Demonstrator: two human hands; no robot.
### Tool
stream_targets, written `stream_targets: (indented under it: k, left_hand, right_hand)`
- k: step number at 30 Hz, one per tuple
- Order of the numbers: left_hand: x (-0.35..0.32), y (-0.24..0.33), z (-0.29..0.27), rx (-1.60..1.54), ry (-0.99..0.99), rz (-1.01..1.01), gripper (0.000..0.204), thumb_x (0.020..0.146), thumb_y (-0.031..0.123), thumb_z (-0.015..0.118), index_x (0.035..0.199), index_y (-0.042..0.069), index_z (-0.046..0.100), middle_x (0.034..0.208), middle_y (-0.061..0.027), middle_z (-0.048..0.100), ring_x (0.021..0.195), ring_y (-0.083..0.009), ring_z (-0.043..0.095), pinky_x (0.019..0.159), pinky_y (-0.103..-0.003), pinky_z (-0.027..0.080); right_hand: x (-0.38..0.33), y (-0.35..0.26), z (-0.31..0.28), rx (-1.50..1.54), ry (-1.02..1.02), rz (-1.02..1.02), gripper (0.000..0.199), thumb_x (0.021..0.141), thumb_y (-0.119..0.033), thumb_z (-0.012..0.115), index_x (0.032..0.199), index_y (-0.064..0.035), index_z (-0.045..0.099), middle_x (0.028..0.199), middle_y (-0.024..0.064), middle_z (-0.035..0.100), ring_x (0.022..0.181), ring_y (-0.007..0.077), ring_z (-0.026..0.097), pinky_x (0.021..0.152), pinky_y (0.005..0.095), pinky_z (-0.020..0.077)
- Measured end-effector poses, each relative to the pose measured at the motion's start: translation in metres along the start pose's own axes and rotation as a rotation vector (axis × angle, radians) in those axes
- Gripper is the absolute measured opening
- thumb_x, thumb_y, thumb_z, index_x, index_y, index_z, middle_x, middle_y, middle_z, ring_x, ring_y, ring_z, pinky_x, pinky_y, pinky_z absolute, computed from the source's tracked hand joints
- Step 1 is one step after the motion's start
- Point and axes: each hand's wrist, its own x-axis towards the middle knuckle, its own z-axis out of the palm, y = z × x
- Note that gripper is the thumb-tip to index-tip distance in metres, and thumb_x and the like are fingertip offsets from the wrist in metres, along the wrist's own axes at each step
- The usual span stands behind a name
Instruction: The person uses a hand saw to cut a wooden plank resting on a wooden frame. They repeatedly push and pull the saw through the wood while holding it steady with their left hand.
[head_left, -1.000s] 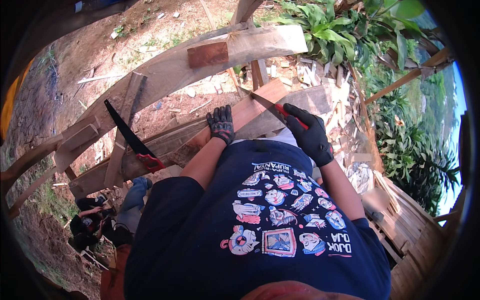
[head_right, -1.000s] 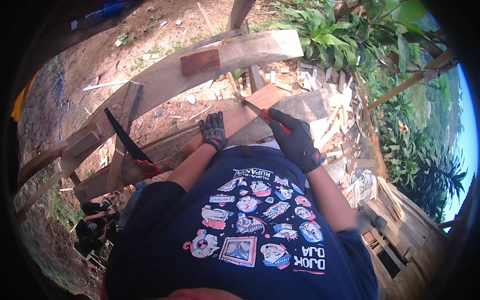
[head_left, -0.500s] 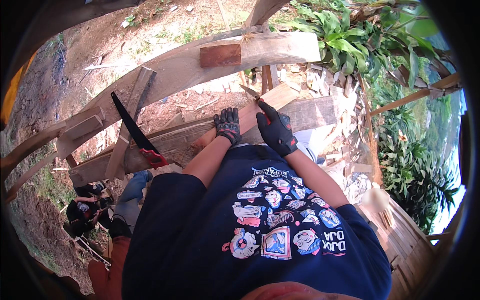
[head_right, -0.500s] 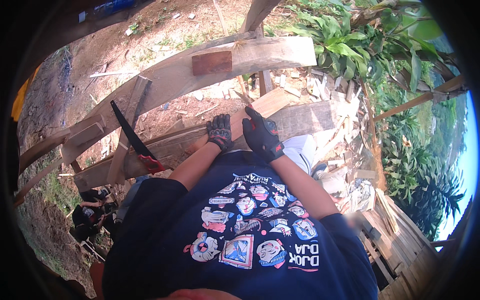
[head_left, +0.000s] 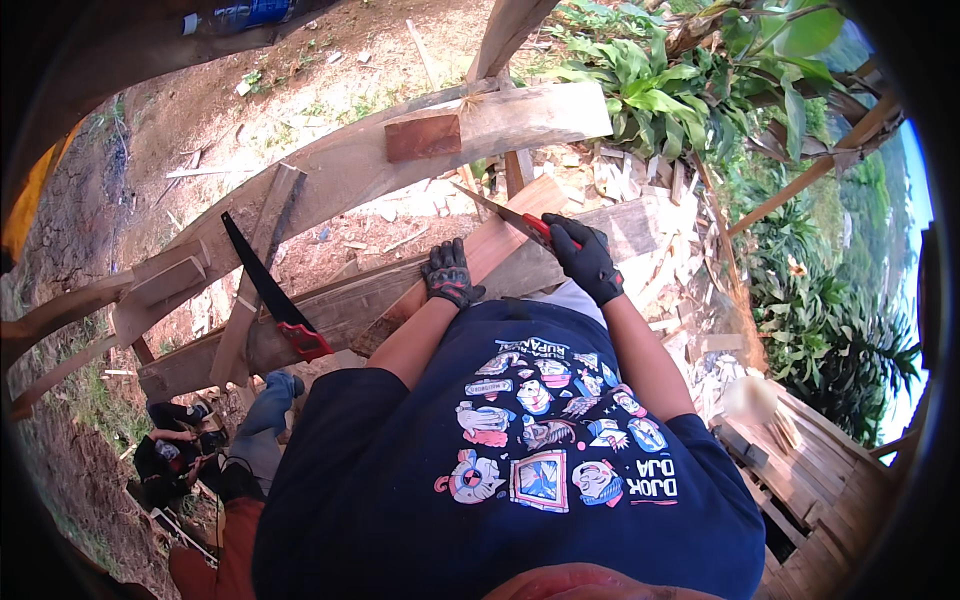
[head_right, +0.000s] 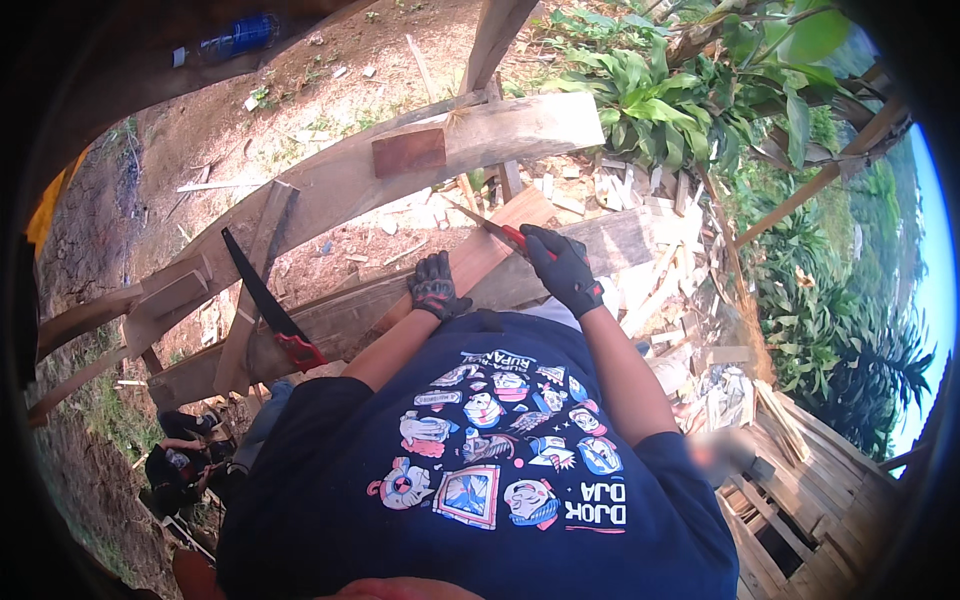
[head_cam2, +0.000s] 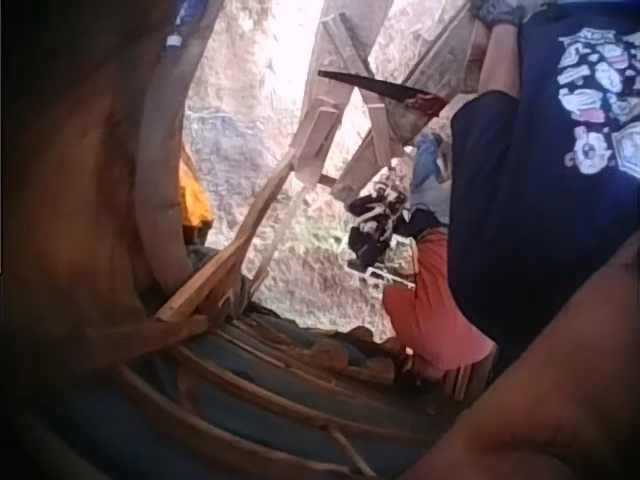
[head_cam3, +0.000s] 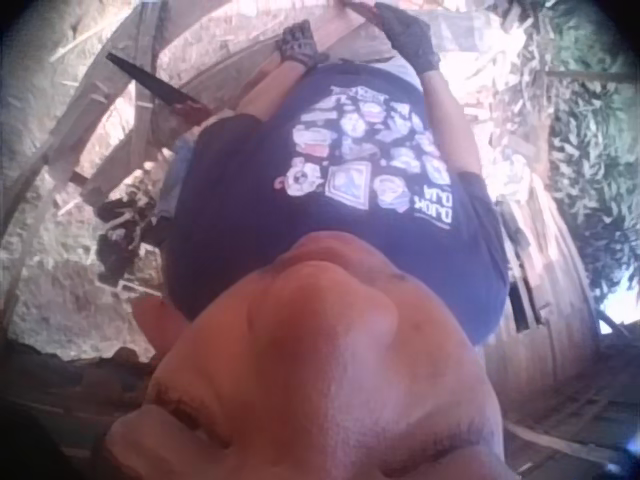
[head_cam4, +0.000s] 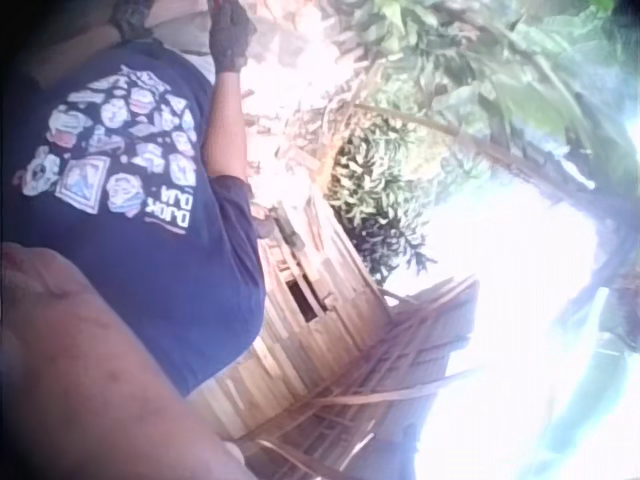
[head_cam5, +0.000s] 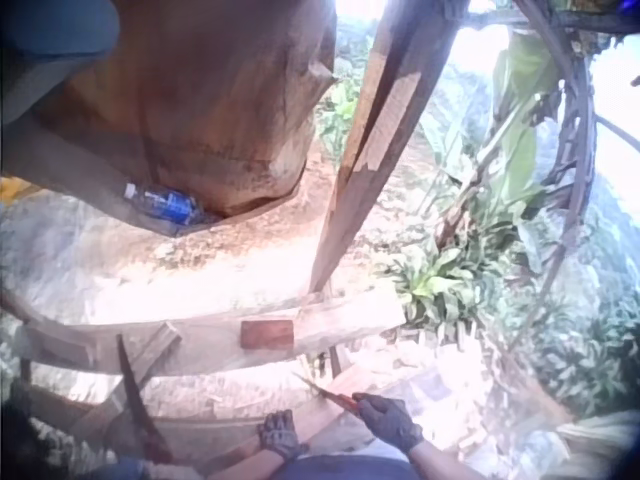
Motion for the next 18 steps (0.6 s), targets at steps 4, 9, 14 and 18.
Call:
stream_targets:
  k: [4,9,14,18]
  left_hand:
    - [0.006,-0.015,0.022,0.009,0.141,0.015,0.122,0.074,0.048,0.09,0.17,0.009,0.025,0.165,-0.0179,0.036,0.153,-0.0428,0.037,0.12,-0.068,0.035]
    - [0.007,-0.007,0.018,0.061,0.172,0.058,0.115,0.072,0.048,0.092,0.163,0.008,0.034,0.154,-0.0186,0.047,0.143,-0.0421,0.049,0.114,-0.064,0.044]
    - [0.008,-0.013,0.023,0.08,0.148,0.189,0.118,0.068,0.059,0.094,0.158,0.004,0.043,0.15,-0.0216,0.057,0.14,-0.042,0.056,0.113,-0.059,0.049]
    - [0.019,-0.008,0.016,0.13,0.074,0.273,0.118,0.067,0.063,0.093,0.158,0.004,0.046,0.15,-0.0234,0.058,0.139,-0.0415,0.058,0.115,-0.054,0.049]
  right_hand:
    - [-0.016,-0.028,-0.003,0.023,-0.032,0.109,0.045,0.107,-0.039,0.063,0.134,-0.0048,0.077,0.115,0.0197,0.081,0.098,0.0284,0.079,0.092,0.0409,0.0596]
    - [-0.04,-0.008,0.016,-0.068,0.101,-0.026,0.039,0.107,-0.032,0.065,0.132,-0.0046,0.077,0.121,0.0206,0.08,0.111,0.0338,0.078,0.1,0.0426,0.0585]
    - [-0.06,-0.038,0.009,0.002,0.094,0.006,0.037,0.106,-0.029,0.068,0.132,-0.0057,0.078,0.118,0.02,0.081,0.108,0.0336,0.079,0.097,0.0416,0.059]
    - [-0.073,-0.038,-0.006,0.007,0.074,0.048,0.036,0.106,-0.028,0.068,0.132,-0.0058,0.078,0.117,0.0197,0.081,0.107,0.0325,0.079,0.095,0.0408,0.0598]
